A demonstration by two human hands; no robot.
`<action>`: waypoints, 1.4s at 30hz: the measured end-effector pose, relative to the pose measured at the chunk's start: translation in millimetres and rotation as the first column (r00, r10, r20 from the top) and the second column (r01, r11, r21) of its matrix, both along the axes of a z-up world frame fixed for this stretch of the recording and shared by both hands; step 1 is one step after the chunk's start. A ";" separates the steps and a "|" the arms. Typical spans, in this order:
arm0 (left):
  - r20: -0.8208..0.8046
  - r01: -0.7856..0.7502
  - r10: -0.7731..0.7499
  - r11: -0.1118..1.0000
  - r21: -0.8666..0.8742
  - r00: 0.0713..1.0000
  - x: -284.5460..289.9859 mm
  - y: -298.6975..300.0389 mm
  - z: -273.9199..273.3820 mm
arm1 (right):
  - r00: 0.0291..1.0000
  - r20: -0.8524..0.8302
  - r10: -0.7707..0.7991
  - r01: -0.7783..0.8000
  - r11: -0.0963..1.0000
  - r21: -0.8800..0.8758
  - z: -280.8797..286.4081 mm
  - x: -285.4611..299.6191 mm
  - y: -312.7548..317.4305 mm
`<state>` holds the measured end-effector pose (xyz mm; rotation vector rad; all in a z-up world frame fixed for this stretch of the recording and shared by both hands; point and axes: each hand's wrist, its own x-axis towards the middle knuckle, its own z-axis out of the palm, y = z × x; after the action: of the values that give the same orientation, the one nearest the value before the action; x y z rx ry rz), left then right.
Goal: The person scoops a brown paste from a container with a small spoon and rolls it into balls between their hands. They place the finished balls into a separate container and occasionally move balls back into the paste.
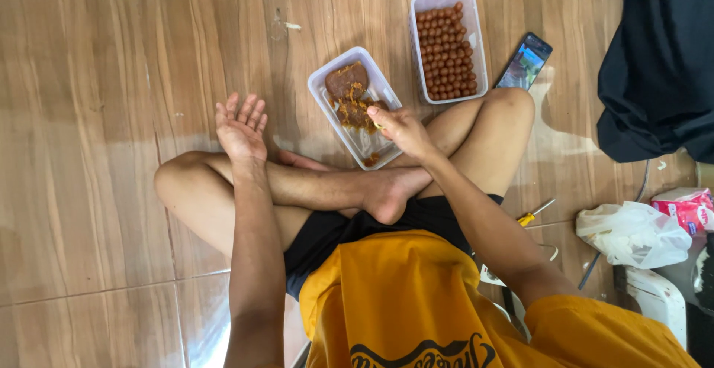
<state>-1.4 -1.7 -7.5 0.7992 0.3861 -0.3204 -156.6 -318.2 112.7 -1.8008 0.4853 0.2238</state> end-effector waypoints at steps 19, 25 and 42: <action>-0.054 -0.011 0.014 0.998 0.060 0.998 -2.7 -4.2 10.3 | 0.988 0.150 -0.035 -0.010 0.956 0.293 13.9 -16.9 -1.6; -0.043 -0.006 0.009 0.998 0.057 0.999 0.0 -4.8 6.2 | 0.980 0.198 -0.025 -0.030 0.962 0.271 24.5 -15.3 -1.1; -0.005 -0.001 0.002 0.999 0.049 1.000 -4.9 -1.0 5.8 | 0.652 -0.301 0.696 -0.533 0.138 -0.835 3.2 10.2 -60.6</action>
<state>-6.3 -2.7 -1.8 0.8464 0.4009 -0.3126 -146.5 -378.8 116.0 -3.0233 -0.4883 0.4501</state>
